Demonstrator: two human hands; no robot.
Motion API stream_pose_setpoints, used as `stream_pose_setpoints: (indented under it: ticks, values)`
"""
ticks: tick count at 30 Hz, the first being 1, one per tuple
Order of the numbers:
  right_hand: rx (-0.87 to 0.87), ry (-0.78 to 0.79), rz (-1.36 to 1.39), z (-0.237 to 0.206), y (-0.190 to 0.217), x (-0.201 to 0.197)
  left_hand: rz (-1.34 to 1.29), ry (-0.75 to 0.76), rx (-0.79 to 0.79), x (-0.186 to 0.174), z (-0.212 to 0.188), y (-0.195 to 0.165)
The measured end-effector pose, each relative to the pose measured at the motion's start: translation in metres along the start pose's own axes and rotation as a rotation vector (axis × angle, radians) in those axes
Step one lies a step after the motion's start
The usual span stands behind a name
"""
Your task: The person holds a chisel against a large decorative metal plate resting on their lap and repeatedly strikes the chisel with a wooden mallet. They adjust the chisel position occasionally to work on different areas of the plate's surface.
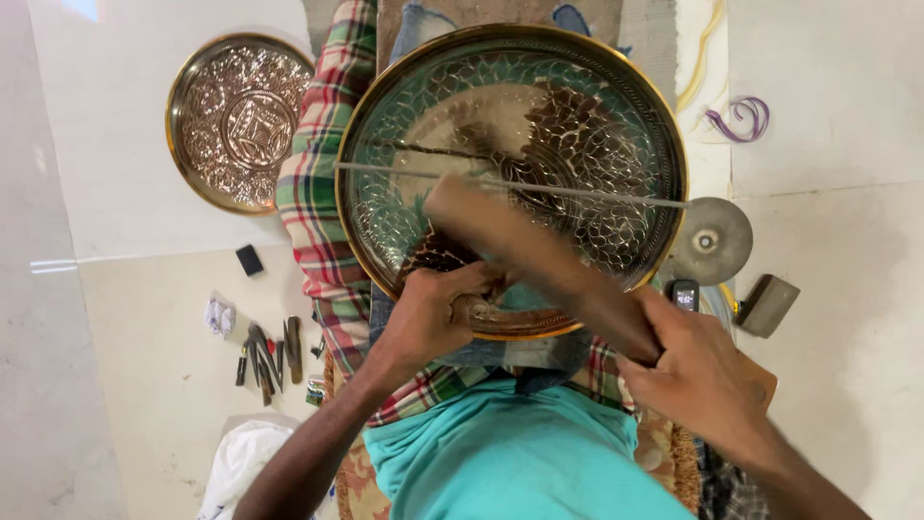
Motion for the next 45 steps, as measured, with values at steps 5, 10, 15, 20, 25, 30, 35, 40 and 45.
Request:
stream_pose_setpoints:
  ticks: [5,10,15,20,25,30,35,40,45]
  values:
    - [0.084,-0.016,-0.018,-0.006,0.009,-0.001,0.031,-0.014,-0.120,-0.003,-0.001,0.015]
    - [0.053,-0.217,0.194,-0.009,0.014,-0.016,0.030,0.006,-0.064,0.000,0.000,0.009]
    - [0.132,-0.128,0.157,-0.009,-0.011,0.007,0.006,0.044,-0.082,0.001,0.002,0.008]
    - [0.007,-0.082,0.032,-0.009,0.000,0.013,0.067,0.050,-0.169,0.000,0.004,0.016]
    - [0.012,-0.286,0.331,-0.018,0.006,0.006,0.048,0.049,-0.040,0.001,0.004,0.003]
    - [0.038,-0.382,0.386,-0.027,-0.009,0.005,0.048,0.106,-0.091,0.003,0.003,0.010]
    - [0.036,-0.212,0.129,-0.016,-0.008,0.025,0.075,0.087,-0.054,0.001,0.005,0.009]
    - [0.006,-0.363,0.291,-0.027,0.001,0.029,0.039,0.084,-0.090,0.000,0.002,0.013]
    - [0.080,-0.173,0.396,-0.036,0.003,0.062,-0.104,-0.022,-0.188,-0.006,0.004,0.021]
Point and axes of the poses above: each hand's wrist, its own z-axis towards the middle knuckle, its own x-axis out of the palm, y = z × x, the point moved 10 cm from there along z, towards the middle knuckle, and after that the axes turned 12 degrees about -z, right-handed, at the moved point
